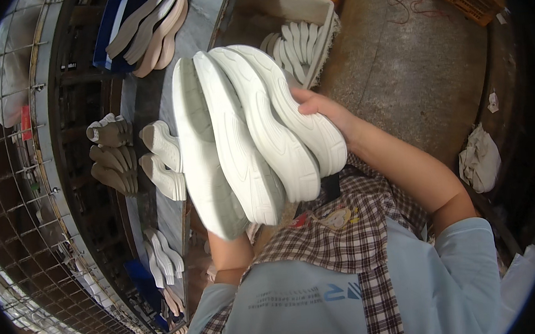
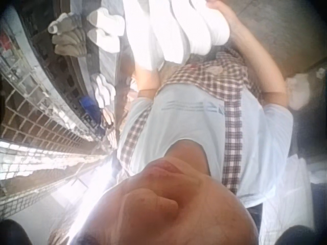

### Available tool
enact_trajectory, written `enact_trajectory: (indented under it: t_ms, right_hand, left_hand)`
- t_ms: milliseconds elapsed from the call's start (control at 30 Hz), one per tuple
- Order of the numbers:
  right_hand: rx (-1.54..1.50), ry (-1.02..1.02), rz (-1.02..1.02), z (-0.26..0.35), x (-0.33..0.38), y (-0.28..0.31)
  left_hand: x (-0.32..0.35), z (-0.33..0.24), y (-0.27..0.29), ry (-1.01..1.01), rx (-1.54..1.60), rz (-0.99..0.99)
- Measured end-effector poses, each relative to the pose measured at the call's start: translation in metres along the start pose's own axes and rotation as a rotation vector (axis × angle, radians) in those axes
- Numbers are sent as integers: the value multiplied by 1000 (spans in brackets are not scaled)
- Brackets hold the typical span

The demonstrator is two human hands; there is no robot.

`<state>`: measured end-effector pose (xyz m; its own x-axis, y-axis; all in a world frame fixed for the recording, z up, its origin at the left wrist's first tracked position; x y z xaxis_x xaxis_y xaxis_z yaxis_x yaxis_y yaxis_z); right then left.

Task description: The person picks up pairs of white and black slippers from a shelf, inspects the soles, and places them into a large fabric bag. They repeat this process for multiple pairs, handling them one at a time.

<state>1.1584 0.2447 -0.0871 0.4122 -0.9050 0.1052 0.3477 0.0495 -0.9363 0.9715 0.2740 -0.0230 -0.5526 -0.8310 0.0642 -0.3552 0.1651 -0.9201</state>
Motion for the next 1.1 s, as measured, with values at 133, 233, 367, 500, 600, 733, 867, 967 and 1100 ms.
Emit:
enact_trajectory:
  t_ms: [133, 233, 367, 500, 600, 733, 867, 967, 1100]
  right_hand:
    - [-359, -175, 91, -17, 1, 8]
    - [-503, -227, 152, -19, 1, 14]
    - [-512, -215, 119, -14, 3, 20]
    - [-481, -238, 101, -15, 5, 19]
    - [-437, -237, 46, -18, 4, 21]
    - [-390, -241, 12, -21, 2, 24]
    - [-279, -157, 44, -24, -6, 23]
    - [-54, -152, -28, -34, -11, 28]
    - [228, -240, -71, -48, -16, 39]
  left_hand:
    - [-3, 2, 4, 41, 152, 34]
    - [-3, 0, 2, 38, 186, 59]
    - [1, -6, -3, 2, 138, 106]
    - [5, -9, -2, -32, 173, 102]
    - [8, -11, -3, -20, 155, 105]
    - [13, -14, -11, -27, 125, 50]
    - [20, -9, -18, -82, -133, -74]
    - [17, -14, -3, -21, -1069, -496]
    - [11, -11, 8, 213, -1227, -523]
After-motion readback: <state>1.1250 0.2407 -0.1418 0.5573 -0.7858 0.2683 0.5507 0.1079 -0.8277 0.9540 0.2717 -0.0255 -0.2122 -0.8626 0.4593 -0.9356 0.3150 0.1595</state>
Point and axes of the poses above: each hand's wrist, its own x-axis away from the middle knuckle, its own y-axis out of the back of the hand, z = x × y, the point moved 4 cm from there along -x, towards the middle knuckle, and after that the axes turned 6 degrees about -x, right-handed, at the moved point
